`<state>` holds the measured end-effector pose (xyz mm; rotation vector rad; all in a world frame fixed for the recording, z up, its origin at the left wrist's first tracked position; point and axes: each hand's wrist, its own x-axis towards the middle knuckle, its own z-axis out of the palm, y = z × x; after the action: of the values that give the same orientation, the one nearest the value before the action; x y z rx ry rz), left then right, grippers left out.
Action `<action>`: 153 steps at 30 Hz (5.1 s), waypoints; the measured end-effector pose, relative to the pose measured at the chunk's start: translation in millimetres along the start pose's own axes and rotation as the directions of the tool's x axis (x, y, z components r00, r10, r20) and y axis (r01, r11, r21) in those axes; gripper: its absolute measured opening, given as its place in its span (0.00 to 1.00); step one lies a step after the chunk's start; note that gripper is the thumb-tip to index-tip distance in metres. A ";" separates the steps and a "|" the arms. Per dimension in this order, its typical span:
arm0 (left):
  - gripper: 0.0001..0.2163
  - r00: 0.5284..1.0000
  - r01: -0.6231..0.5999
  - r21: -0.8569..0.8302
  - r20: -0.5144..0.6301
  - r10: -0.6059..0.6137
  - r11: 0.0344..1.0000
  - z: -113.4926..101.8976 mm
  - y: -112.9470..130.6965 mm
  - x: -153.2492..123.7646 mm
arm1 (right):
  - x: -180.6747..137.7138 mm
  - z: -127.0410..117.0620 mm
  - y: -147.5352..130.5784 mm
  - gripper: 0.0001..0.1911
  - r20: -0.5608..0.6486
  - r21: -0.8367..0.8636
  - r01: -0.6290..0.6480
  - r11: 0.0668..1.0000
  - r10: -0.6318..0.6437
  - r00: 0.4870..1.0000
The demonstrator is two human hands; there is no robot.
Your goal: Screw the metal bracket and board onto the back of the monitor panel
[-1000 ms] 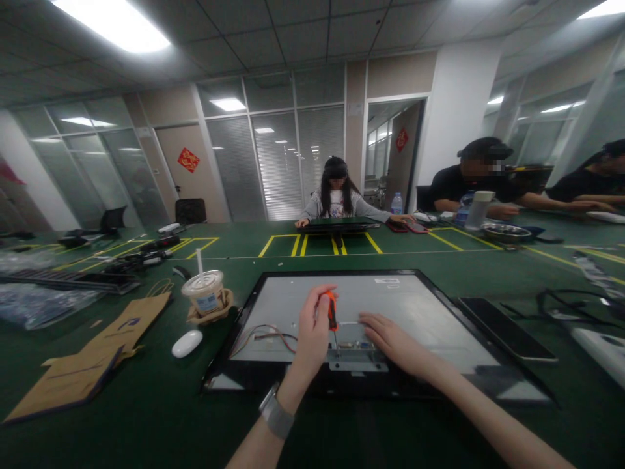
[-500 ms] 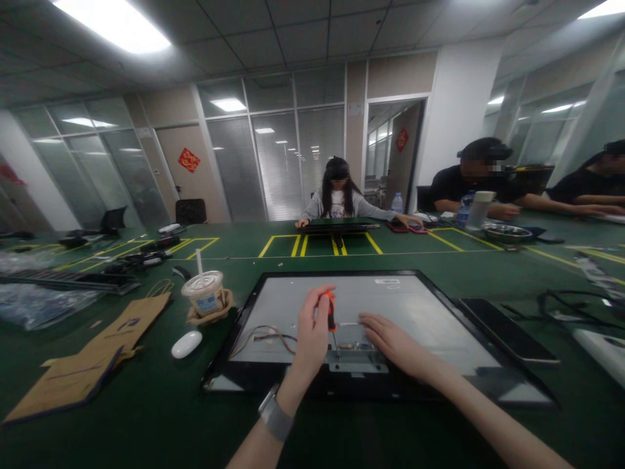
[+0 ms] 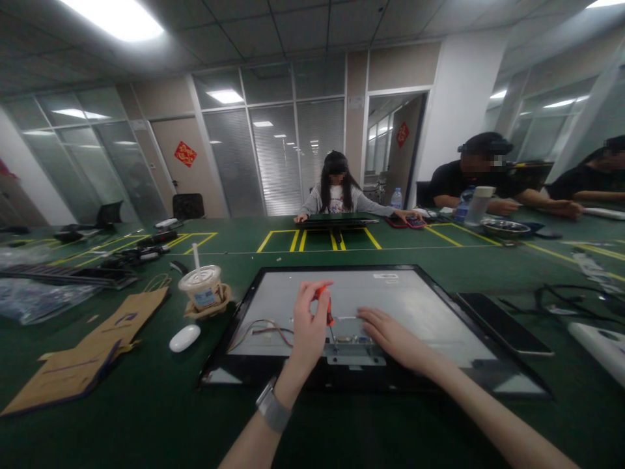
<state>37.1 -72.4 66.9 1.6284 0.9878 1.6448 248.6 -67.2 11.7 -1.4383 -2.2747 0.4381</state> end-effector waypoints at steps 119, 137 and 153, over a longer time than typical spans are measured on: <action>0.13 0.993 -0.098 0.044 0.063 0.096 0.994 -0.9 -4.8 -1.3 | 0.5 7.3 10.7 0.29 -0.031 -0.018 0.032 0.999 -0.033 0.999; 0.17 0.996 -0.074 0.012 0.055 0.073 0.997 0.7 -3.1 -3.1 | 1.8 7.1 10.8 0.30 -0.021 -0.020 0.031 0.999 -0.032 0.999; 0.18 0.993 -0.051 0.007 0.105 0.050 0.999 0.9 -3.2 -3.2 | 1.2 5.9 7.4 0.31 -0.007 -0.052 0.022 0.998 -0.023 1.000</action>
<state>37.9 -73.3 62.5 1.7405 0.9106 1.5723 251.0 -63.2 3.4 -1.4351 -2.3095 0.3687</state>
